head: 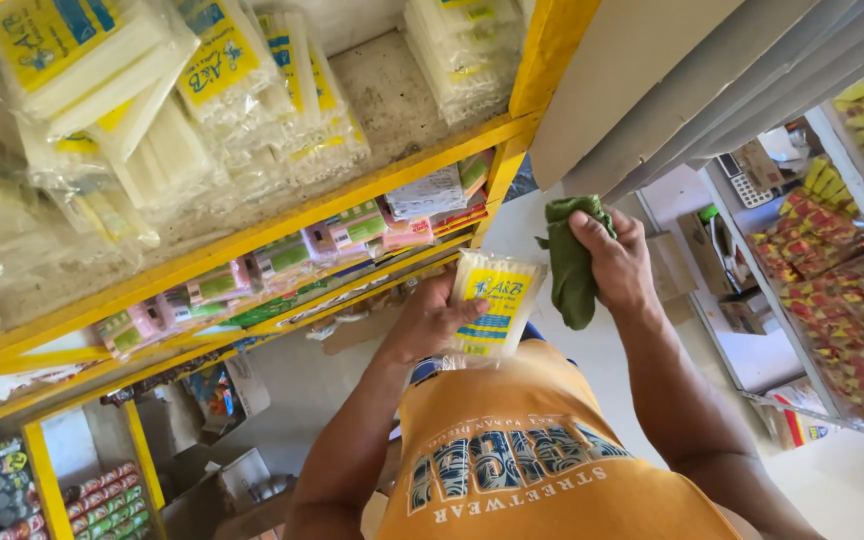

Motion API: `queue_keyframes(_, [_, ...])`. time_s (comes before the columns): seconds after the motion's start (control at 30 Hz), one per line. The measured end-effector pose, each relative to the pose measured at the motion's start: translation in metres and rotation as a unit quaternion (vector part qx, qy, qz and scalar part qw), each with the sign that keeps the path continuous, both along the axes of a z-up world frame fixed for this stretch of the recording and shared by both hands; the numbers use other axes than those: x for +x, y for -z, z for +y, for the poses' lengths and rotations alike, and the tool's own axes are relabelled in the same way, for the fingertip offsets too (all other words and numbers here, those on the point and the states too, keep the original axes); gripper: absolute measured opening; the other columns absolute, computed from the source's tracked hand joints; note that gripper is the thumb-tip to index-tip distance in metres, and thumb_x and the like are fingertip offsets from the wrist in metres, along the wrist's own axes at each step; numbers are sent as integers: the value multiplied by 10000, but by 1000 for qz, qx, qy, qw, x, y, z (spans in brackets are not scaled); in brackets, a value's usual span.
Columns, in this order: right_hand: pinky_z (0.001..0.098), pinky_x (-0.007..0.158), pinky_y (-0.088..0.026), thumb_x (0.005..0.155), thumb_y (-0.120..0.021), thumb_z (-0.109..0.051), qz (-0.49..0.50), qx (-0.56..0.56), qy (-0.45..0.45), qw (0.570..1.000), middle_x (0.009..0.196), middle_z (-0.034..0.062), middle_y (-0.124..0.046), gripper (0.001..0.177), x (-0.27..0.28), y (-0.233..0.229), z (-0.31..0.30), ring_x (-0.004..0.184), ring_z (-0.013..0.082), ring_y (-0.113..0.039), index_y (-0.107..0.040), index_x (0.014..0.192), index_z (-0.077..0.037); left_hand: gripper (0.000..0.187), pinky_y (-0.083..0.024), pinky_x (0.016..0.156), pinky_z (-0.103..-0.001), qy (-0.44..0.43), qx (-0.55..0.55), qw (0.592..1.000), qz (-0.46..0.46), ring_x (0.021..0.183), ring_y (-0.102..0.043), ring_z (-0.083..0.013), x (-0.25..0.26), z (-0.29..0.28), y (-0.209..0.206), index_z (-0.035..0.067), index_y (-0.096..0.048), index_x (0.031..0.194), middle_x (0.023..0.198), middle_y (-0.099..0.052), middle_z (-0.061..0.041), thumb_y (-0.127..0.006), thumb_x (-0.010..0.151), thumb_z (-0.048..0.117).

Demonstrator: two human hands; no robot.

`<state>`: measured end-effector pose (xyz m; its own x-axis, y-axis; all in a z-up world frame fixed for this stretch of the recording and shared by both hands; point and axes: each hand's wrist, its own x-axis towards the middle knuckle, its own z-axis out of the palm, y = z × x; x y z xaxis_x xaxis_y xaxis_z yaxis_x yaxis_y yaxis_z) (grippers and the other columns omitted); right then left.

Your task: Wiping down plastic-packaged goods on a shelf using a cleaning cloth.

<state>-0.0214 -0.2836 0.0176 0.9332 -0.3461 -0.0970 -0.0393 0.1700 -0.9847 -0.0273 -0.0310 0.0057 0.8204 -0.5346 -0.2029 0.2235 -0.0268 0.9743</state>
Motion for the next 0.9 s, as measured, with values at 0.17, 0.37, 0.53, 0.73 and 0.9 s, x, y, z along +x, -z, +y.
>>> queue_keyframes(0.17, [426,671,-564,896,-764,-292,-53,-178,-269,945,795,166,-693,308,11,-42,30,710,273,-662,-745,1067,-37,178,-524,734,-425,21,43,996,-69,735,-642,-214,1,2,11,42,-730,949,763,-694,-123,-759,842,181])
queue_keyframes(0.37, [484,614,-522,928,-743,-375,-110,-315,-391,858,743,192,-669,321,19,-25,38,645,395,-674,-717,1032,-73,99,-525,674,-392,-15,74,993,-95,687,-610,-162,-6,11,8,68,-709,812,658,-642,-72,-768,748,114])
queue_keyframes(0.53, [369,551,-507,951,-714,-304,-40,-262,-390,882,581,91,-651,216,13,1,13,553,163,-599,-730,871,-104,110,-499,671,-304,-63,16,997,-30,691,-555,-136,-13,18,-36,94,-703,834,697,-617,-14,-769,828,182])
queue_keyframes(0.73, [314,566,-533,927,-764,-243,80,-152,-235,957,550,16,-596,164,3,43,2,535,121,-577,-752,800,-140,117,-530,687,-329,-59,-42,997,-12,703,-588,-150,-7,23,-23,54,-710,925,758,-660,-61,-770,875,143])
queue_keyframes(0.9, [272,543,-527,959,-774,-165,28,26,-5,999,556,39,-548,243,-5,48,3,505,124,-565,-677,761,-63,160,-575,711,-325,-121,-93,988,25,735,-645,-124,-1,28,-25,58,-699,974,821,-703,-63,-779,877,156])
